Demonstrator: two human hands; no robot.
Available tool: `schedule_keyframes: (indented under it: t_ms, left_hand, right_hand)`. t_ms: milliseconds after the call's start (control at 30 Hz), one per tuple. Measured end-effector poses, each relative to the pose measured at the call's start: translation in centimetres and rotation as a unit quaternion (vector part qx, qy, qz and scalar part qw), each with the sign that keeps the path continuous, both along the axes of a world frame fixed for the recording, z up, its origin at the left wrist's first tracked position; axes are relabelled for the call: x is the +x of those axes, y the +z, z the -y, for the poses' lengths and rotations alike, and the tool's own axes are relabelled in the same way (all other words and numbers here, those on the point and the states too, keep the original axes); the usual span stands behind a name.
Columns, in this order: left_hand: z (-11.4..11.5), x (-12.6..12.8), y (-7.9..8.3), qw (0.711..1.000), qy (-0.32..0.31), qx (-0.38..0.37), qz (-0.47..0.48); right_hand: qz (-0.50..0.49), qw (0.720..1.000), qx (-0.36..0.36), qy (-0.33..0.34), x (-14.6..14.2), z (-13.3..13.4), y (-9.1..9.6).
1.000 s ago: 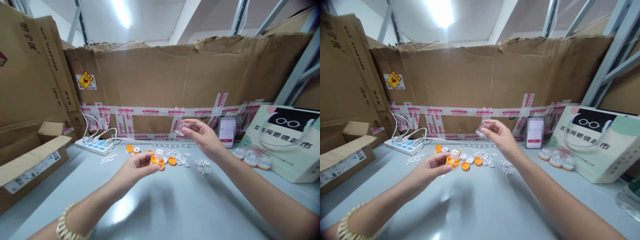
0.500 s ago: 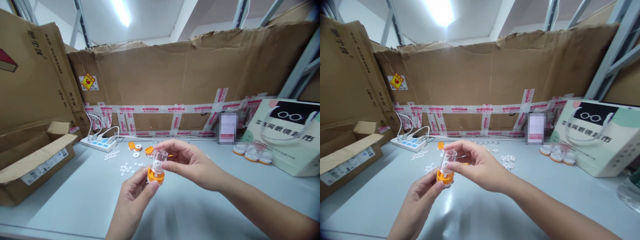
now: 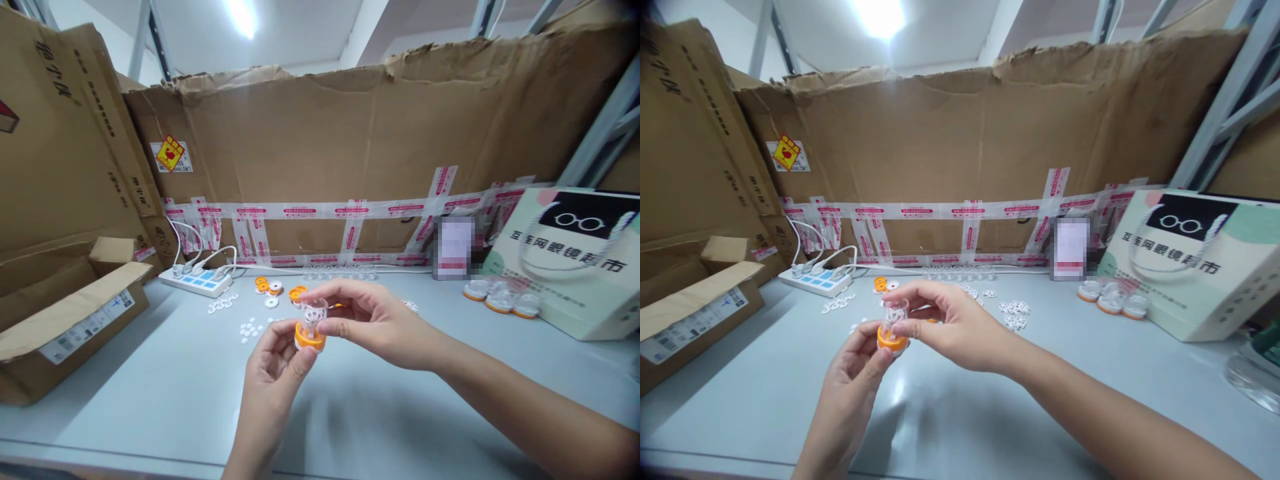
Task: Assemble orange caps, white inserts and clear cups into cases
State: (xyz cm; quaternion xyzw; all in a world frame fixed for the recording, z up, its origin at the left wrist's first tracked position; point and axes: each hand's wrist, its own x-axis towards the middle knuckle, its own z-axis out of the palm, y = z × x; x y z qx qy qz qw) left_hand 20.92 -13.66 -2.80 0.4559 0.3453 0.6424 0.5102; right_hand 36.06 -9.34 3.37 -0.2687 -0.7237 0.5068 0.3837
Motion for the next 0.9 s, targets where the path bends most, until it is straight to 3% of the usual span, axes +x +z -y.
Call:
schedule_keyframes:
  t_ms: [600, 900]
  left_hand:
    - [0.1, -0.1, -0.8, 0.999, 0.033, 0.011, -0.001]
    - [0.5, 0.2, -0.8, 0.994, 0.107, -0.003, -0.01]
  right_hand:
    - [-0.017, 0.999, 0.034, -0.017, -0.4, 0.2, -0.8]
    - [-0.056, 0.998, 0.034, -0.021, -1.2, 0.1, -2.0]
